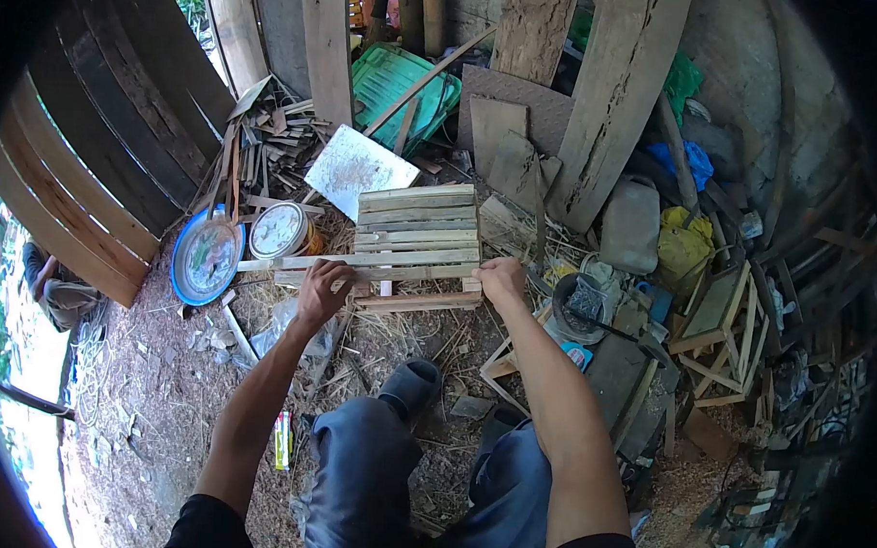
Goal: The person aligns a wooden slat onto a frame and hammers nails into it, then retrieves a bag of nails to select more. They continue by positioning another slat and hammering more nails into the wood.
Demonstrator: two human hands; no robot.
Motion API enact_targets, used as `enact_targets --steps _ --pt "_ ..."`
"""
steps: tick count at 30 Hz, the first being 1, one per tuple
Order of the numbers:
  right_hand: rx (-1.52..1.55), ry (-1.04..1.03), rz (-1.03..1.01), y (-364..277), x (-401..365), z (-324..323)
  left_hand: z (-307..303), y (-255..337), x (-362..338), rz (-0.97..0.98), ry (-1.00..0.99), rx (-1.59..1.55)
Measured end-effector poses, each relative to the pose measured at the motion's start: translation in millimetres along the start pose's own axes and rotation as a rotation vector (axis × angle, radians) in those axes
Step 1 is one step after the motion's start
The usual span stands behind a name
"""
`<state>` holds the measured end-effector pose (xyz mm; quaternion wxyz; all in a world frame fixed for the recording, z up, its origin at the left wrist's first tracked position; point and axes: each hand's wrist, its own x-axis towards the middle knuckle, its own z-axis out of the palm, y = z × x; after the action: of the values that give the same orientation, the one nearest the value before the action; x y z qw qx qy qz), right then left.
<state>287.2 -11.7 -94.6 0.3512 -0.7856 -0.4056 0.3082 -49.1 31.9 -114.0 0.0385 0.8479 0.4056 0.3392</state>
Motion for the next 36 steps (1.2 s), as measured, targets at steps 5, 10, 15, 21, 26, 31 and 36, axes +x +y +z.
enact_targets --steps 5,10,15,21,26,31,36 --pt "-0.014 -0.007 -0.003 0.7 1.1 0.5 1.1 -0.1 -1.9 -0.021 -0.005 0.014" --pt "0.026 0.002 -0.062 12.3 10.4 9.4 3.8 -1.2 -2.1 -0.069 -0.036 0.039" --pt "0.011 -0.015 -0.125 18.8 17.3 11.8 3.6 -0.9 -1.4 -0.074 -0.03 0.01" --pt "-0.004 -0.047 -0.099 21.8 17.9 9.4 4.8 -2.2 -2.8 -0.084 -0.033 0.007" --pt "-0.003 -0.048 -0.111 22.3 18.9 9.4 7.5 -4.6 -3.3 -0.083 -0.011 0.01" --pt "-0.009 -0.054 -0.099 22.6 19.4 10.0 5.6 -2.6 -3.6 -0.09 -0.004 0.008" --pt "-0.005 -0.047 -0.105 23.7 19.8 10.3 3.3 0.1 -2.4 -0.103 -0.024 0.018"
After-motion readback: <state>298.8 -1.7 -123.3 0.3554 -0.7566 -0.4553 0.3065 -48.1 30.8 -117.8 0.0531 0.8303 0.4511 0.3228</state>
